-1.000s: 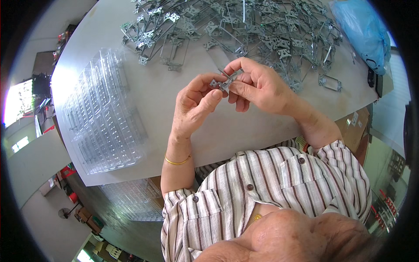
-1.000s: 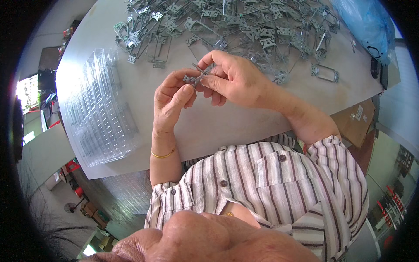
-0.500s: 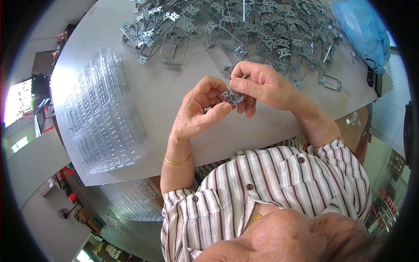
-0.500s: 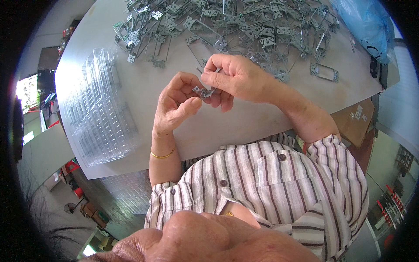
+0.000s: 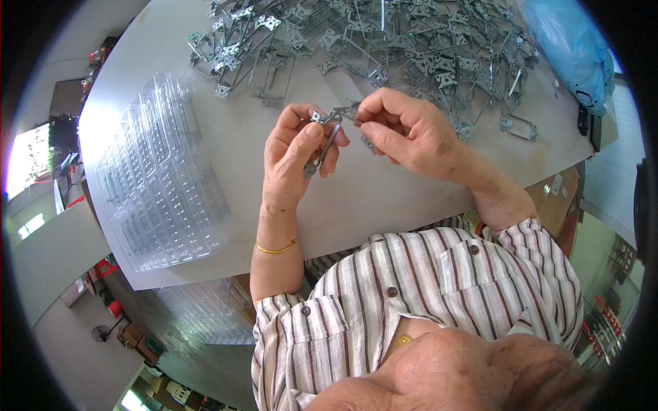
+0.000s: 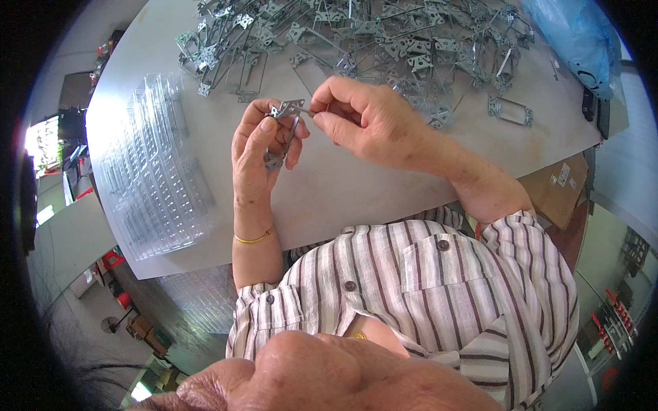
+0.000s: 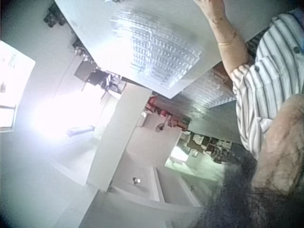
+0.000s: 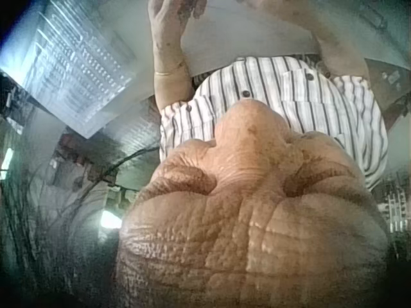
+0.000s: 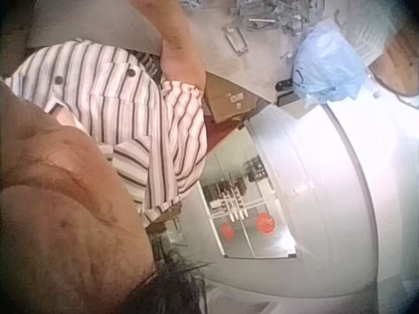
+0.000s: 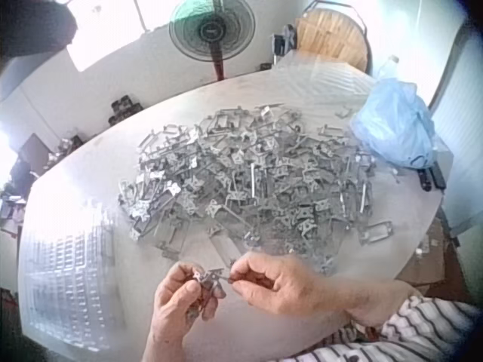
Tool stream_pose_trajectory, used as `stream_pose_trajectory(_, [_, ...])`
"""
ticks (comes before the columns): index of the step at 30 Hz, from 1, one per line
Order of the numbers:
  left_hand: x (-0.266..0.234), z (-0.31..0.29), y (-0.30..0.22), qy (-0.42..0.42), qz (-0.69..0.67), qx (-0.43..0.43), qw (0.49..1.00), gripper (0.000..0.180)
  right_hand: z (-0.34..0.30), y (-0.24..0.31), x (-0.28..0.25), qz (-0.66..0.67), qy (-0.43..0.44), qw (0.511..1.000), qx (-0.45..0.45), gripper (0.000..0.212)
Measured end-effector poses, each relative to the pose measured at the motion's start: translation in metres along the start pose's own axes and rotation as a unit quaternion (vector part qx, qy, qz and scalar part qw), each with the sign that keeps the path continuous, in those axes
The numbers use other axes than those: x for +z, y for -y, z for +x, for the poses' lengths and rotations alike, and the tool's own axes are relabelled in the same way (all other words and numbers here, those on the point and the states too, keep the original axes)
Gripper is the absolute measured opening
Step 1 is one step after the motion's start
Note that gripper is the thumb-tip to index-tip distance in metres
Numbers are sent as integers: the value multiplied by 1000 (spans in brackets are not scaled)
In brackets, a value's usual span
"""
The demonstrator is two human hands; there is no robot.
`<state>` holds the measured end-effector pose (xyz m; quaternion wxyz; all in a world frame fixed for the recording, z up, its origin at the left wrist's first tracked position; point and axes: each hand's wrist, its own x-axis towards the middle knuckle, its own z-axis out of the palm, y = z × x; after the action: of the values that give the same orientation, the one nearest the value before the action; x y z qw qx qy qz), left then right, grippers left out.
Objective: The person assembles metal components by attaching pins to metal frames by hand, placing the assembled pieces into compartments of a plastic tray.
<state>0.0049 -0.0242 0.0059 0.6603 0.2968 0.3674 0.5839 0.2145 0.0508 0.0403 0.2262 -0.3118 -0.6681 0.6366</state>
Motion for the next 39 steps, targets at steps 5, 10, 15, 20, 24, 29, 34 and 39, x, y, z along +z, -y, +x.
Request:
stream_pose_trajectory(5, [0, 0, 1, -12, 22, 5, 1000, 22, -1, -1, 2, -2, 15, 1000, 21, 7])
stream_pose_trajectory(10, [1, -1, 1, -16, 43, 10, 999, 22, 0, 8, 2, 25, 33, 995, 86, 9])
stream_pose_trajectory(15, [5, -3, 2, -7, 85, 1, 996, 26, 1, 10, -1, 87, 44, 988, 123, 13])
stream_pose_trajectory(20, [11, -5, -6, 18, 131, -31, 991, 45, 1, 9, -1, 111, 47, 983, 139, 15])
stream_pose_trajectory(24, [2, -3, -5, 69, 173, -24, 982, 49, 0, 6, -2, 95, 56, 987, 114, 14])
stream_pose_trajectory(29, [-2, -5, -10, 40, 109, 0, 993, 42, 0, 12, -5, 51, 65, 992, 98, 12])
stream_pose_trajectory(34, [-9, 2, -2, 23, 57, 127, 990, 41, 1, 11, -6, 63, 27, 993, 99, 10])
stream_pose_trajectory(39, [-12, 3, -1, 21, 21, 184, 983, 47, 3, 3, -3, 9, -17, 998, 55, 13])
